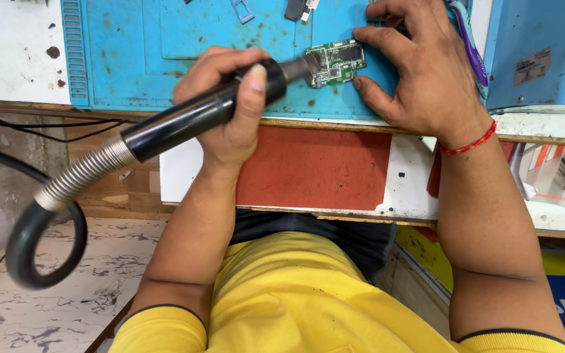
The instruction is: The person uses a hot air gun to heat a small green circuit board placed on a blue work mat. They hold the board steady with their left hand while directing the hot air nozzle with their right hand, focusing on specific components on the board.
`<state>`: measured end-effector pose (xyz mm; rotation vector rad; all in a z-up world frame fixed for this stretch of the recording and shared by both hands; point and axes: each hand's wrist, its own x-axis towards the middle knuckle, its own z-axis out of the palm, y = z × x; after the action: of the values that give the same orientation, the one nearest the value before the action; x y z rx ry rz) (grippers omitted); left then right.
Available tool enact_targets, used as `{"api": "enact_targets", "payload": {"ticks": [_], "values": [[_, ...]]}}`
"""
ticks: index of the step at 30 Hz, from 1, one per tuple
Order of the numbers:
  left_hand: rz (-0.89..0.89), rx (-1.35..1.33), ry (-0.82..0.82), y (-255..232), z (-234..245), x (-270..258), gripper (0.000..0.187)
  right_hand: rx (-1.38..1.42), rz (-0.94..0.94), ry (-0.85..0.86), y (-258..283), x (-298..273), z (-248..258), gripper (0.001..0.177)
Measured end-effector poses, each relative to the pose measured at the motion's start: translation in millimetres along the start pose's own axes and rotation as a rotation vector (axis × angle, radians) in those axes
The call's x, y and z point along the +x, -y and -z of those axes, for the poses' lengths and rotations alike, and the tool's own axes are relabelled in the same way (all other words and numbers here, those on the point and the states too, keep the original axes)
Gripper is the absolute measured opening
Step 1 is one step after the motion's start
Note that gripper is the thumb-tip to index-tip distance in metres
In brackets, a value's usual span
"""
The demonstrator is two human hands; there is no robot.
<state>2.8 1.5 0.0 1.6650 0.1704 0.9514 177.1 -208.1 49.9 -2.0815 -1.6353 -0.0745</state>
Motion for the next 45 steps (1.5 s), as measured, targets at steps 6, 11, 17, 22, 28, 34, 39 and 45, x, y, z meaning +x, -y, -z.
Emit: {"api": "enact_targets", "payload": {"ticks": [6,11,17,22,28,34,39,45], "values": [[0.037,-0.037,0.008,-2,6,-4,0.028,-0.001,0.026,0.012,2,3,1,0.041],[-0.006,-0.015,0.08,5,3,-2,0.026,-0.019,0.048,0.024,4,3,2,0.038],[-0.127,-0.063,0.232,3,4,3,0.027,0.01,0.032,0.008,2,2,0,0.034],[-0.003,-0.048,0.108,-3,0,3,0.027,0.024,0.051,0.008,3,1,0,0.032],[-0.001,-0.034,0.267,2,8,1,0.027,0.014,0.047,0.005,3,1,0,0.032],[0.118,-0.147,0.098,-9,0,8,0.029,0.006,0.024,0.015,3,-2,-1,0.03],[-0.176,0.059,0.394,-13,6,57,0.022,0.032,-0.024,0.032,-2,-5,-4,0.03],[-0.056,-0.156,0.509,8,3,101,0.011,0.015,-0.093,0.0,-5,-7,-7,0.03]]}}
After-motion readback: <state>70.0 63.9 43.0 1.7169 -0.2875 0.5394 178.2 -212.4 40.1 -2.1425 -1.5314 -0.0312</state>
